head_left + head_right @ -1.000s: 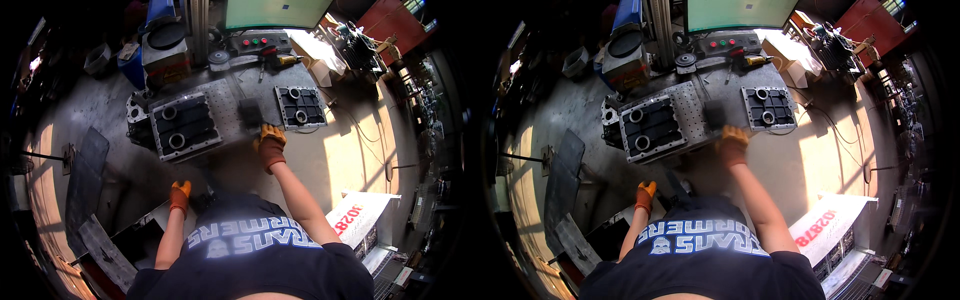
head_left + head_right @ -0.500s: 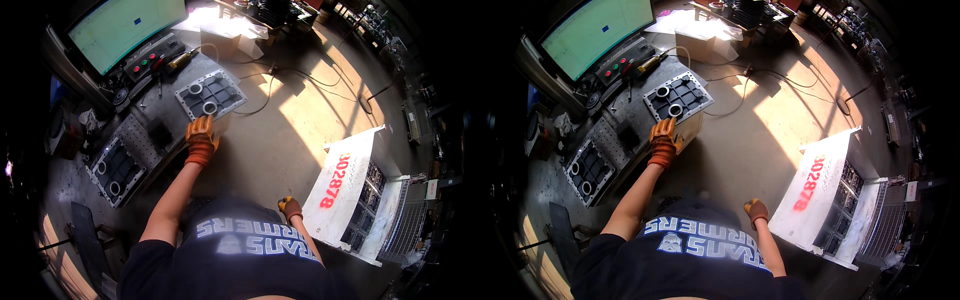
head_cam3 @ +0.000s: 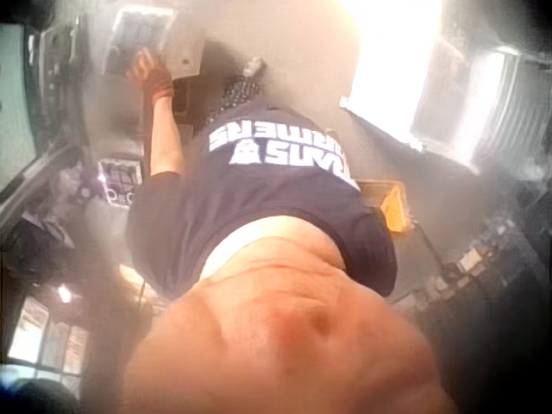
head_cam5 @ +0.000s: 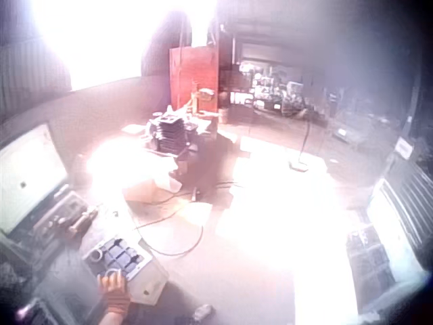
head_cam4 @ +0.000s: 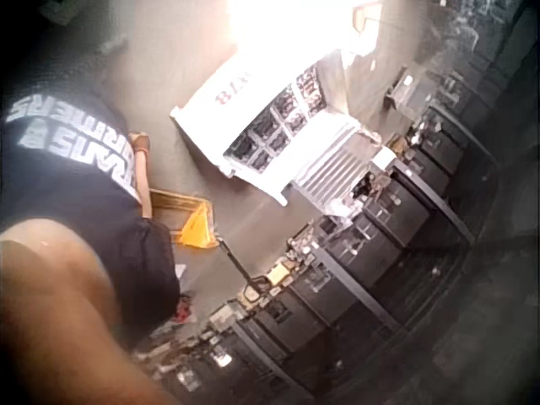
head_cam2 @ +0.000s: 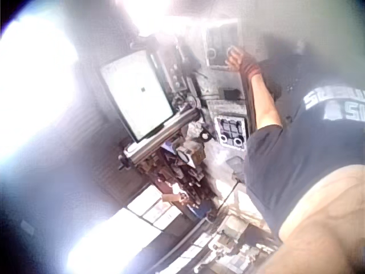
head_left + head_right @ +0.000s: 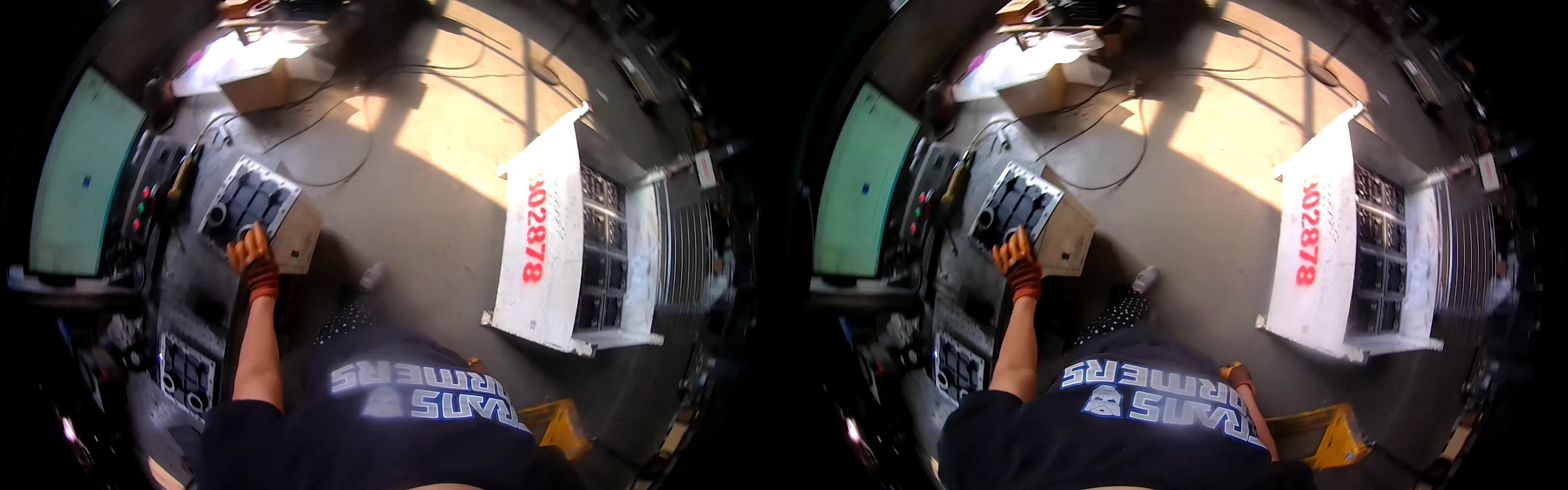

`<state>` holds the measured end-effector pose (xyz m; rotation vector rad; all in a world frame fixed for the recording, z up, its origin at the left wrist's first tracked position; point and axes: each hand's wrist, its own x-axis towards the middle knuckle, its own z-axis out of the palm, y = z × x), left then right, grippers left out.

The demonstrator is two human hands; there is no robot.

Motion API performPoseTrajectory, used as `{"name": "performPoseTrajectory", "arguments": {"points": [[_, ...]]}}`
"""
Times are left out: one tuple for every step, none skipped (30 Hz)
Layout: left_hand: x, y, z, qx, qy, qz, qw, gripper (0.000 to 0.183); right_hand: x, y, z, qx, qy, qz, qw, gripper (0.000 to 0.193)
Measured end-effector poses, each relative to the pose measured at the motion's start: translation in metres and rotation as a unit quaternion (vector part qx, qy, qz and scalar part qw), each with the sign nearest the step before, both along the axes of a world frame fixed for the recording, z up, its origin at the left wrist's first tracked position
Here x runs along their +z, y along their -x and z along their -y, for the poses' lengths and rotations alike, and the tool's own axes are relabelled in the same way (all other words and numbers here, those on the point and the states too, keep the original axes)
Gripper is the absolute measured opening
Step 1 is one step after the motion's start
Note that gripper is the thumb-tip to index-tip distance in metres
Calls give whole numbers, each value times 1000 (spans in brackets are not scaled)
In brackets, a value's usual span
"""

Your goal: The person picks up metal plates from a crate, places them on a metal workbench for processing, and luego places them inside a large red metal structure. The person then uses a hand tool to perform a task on a metal plate on the workbench before returning it to the crate.

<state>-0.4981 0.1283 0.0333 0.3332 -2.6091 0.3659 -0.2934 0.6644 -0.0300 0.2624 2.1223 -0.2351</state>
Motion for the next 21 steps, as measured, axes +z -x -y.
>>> {"name": "performPoseTrajectory", "arguments": {"points": [[9, -3, -4, -8, -26, 3, 1000, 62, 3, 10, 1, -52, -5, -6, 999, 30], [18, -21, 2, 36, -26, 58, 997, 66, 2, 32, 3, -81, 0, -15, 997, 31], [16, -16, 1, 32, -37, 69, 996, 66, -11, 40, -3, -175, -12, -35, 984, 34], [2, -8, 3, 42, -37, 94, 994, 67, -34, 37, -15, -241, -9, -47, 969, 39], [-6, -4, 7, 27, 28, 77, 996, 63, -11, 64, -10, -246, -22, -15, 969, 38], [-20, -3, 22, 34, 61, 74, 995, 59, 10, 88, -8, -291, -2, -4, 957, 36], [-18, 9, 18, 58, 76, 99, 990, 57, 15, 96, -12, -266, 6, -45, 963, 34], [-34, 11, 29, 94, 99, 130, 982, 60, 20, 105, -10, -304, 13, -60, 951, 33], [-49, 11, 41, 131, 124, 162, 970, 63, 27, 121, -9, -334, 22, -79, 939, 33], [-49, 19, 43, 194, 103, 222, 950, 69, 37, 137, -9, -364, 28, -96, 926, 32], [-60, 25, 57, 180, 86, 234, 952, 75, 60, 146, -6, -390, 31, -109, 914, 31], [3, 58, 6, 264, -18, 382, 886, 78, 51, 143, -6, -405, 34, -117, 906, 32], [18, 61, 7, 288, -49, 337, 895, 75, 37, 156, -7, -391, 51, -131, 910, 32], [28, 70, 13, 276, -76, 286, 914, 72, 30, 162, -9, -389, 62, -141, 908, 33], [41, 82, 11, 259, -106, 244, 929, 68, 35, 171, -8, -388, 76, -163, 904, 32], [54, 96, 7, 231, -150, 203, 940, 65, 36, 179, -9, -399, 82, -181, 895, 31], [68, 110, -1, 199, -206, 168, 943, 62, 36, 186, -12, -410, 87, -199, 886, 31], [82, 124, -10, 164, -273, 136, 938, 59, 43, 199, -13, -421, 92, -217, 876, 30], [98, 138, -21, 127, -354, 110, 920, 56, 52, 210, -16, -429, 118, -243, 862, 27], [114, 151, -34, 92, -443, 89, 887, 53, 67, 225, -21, -430, 158, -265, 848, 26], [128, 162, -50, 62, -534, 69, 840, 50, 80, 239, -27, -429, 197, -285, 834, 26]]}}
